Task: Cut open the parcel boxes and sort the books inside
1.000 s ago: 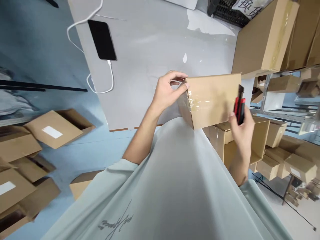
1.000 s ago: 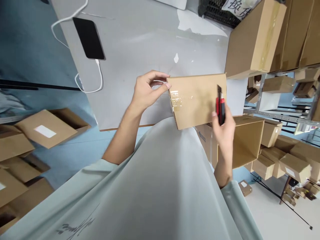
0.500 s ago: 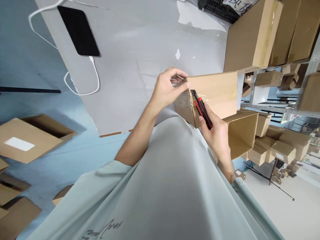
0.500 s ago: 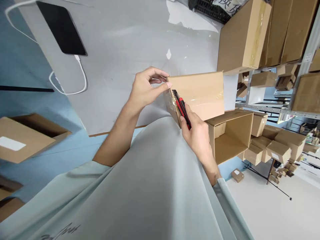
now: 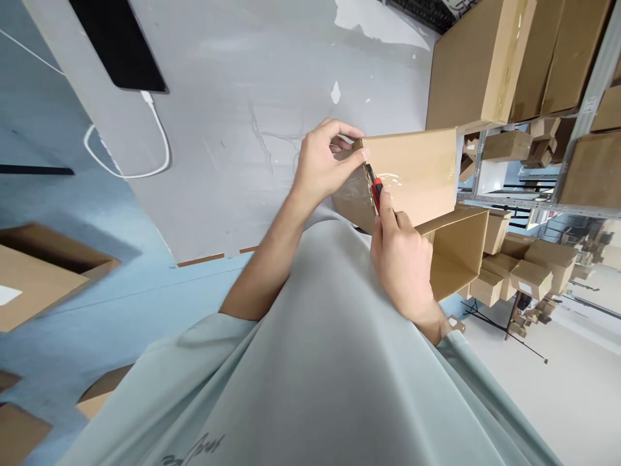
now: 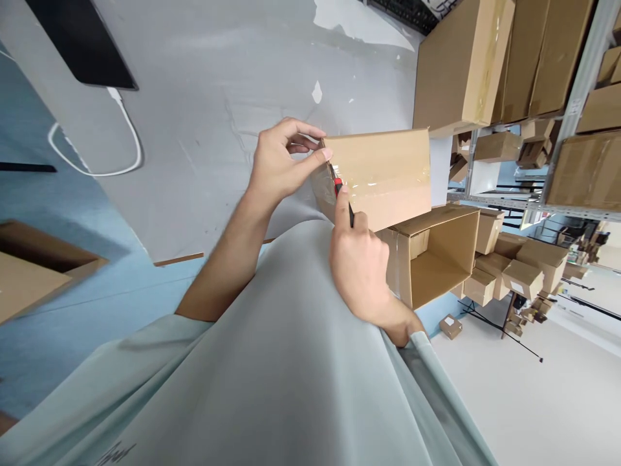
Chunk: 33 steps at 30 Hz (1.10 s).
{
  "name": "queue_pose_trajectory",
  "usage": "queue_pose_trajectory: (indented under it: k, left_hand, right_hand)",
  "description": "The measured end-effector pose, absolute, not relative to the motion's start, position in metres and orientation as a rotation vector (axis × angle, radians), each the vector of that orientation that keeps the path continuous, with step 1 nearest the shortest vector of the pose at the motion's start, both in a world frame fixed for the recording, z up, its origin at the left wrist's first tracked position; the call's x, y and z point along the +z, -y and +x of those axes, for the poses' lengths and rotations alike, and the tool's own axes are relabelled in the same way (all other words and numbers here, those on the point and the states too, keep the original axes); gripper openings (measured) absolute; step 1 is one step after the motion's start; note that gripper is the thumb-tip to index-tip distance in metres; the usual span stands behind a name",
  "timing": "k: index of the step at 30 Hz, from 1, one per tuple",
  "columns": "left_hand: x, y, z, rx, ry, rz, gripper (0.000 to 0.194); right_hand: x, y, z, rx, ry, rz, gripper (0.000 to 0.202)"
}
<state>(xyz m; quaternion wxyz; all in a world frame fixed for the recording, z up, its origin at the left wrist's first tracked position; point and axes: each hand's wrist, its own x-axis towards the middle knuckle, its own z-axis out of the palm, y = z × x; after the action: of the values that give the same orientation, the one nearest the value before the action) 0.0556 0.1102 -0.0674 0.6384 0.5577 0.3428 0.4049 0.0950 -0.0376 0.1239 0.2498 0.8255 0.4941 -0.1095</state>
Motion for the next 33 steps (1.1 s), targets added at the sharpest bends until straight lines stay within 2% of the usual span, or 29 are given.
queue_pose_trajectory:
  k: [9,16,23,27,33]
  left_hand:
    - [-0.063,-0.101,0.056,0.952,-0.837,1.313,0.025]
    - [-0.066,-0.102,0.049,0.955,-0.797,1.319,0.027]
    - [-0.069,-0.102,0.046,0.938,-0.798,1.352,0.033]
    - [-0.072,-0.102,0.046,0.907,-0.820,1.347,0.032]
    - [-0.075,-0.105,0.046,0.889,-0.861,1.285,0.031]
  right_hand:
    - [0.155,0.046,0.098,-0.324,-1.310,2.084,0.074]
    - [0.151,0.065,0.100,-0.525,-1.293,1.970,0.070]
    - [0.166,0.092,0.107,-0.416,-1.410,2.112,0.066]
    - [0.155,0.078,0.117,-0.341,-1.495,2.294,0.068]
    - [0.124,0.050,0.133,-0.470,-1.549,2.356,0.071]
